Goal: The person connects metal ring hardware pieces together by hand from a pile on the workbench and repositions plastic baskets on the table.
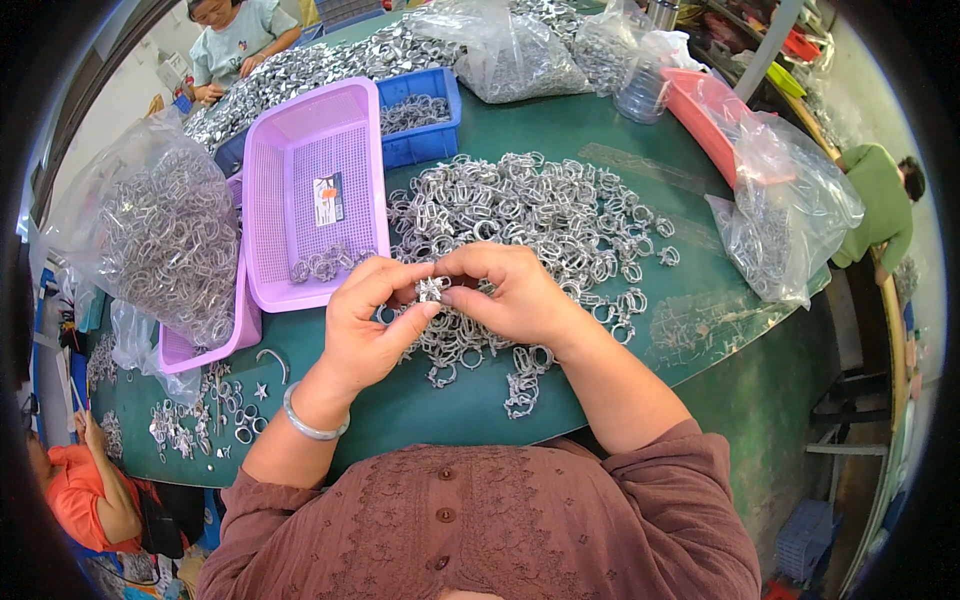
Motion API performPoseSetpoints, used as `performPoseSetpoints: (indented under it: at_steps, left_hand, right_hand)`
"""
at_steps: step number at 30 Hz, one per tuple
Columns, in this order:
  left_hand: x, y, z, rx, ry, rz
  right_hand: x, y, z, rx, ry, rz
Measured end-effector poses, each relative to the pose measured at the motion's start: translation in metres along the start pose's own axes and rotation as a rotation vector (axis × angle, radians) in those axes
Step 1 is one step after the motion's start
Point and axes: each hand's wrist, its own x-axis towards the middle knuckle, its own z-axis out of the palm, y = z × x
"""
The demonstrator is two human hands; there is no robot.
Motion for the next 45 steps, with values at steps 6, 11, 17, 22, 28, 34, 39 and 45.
performPoseSetpoints:
  at_steps: [6, 11, 17, 22, 28, 34, 39, 45]
  left_hand:
    - [-0.004, -0.006, 0.005, -0.108, 0.085, -0.134]
    - [-0.003, -0.007, 0.003, -0.085, 0.070, -0.101]
    - [-0.001, -0.006, 0.002, -0.047, 0.061, -0.053]
    - [-0.001, -0.007, 0.002, -0.053, 0.065, -0.023]
    - [0.002, -0.011, -0.004, -0.115, 0.050, -0.046]
    - [-0.002, -0.017, 0.003, -0.345, 0.033, -0.080]
    - [-0.003, -0.019, 0.003, -0.318, 0.001, -0.091]
    - [-0.004, -0.020, 0.002, -0.349, -0.024, -0.144]
  right_hand:
    - [0.000, 0.003, 0.000, -0.100, 0.021, -0.047]
    - [0.001, 0.006, 0.002, -0.172, 0.081, -0.122]
    - [0.002, 0.007, 0.002, -0.268, 0.120, -0.223]
    - [0.002, 0.006, 0.002, -0.279, 0.115, -0.197]
    - [0.000, 0.003, 0.004, -0.168, 0.105, -0.130]
    - [0.001, 0.009, 0.008, -0.174, 0.119, -0.243]
    - [0.001, 0.006, 0.011, -0.246, 0.142, -0.240]
    - [0.001, 0.005, 0.013, -0.280, 0.158, -0.237]
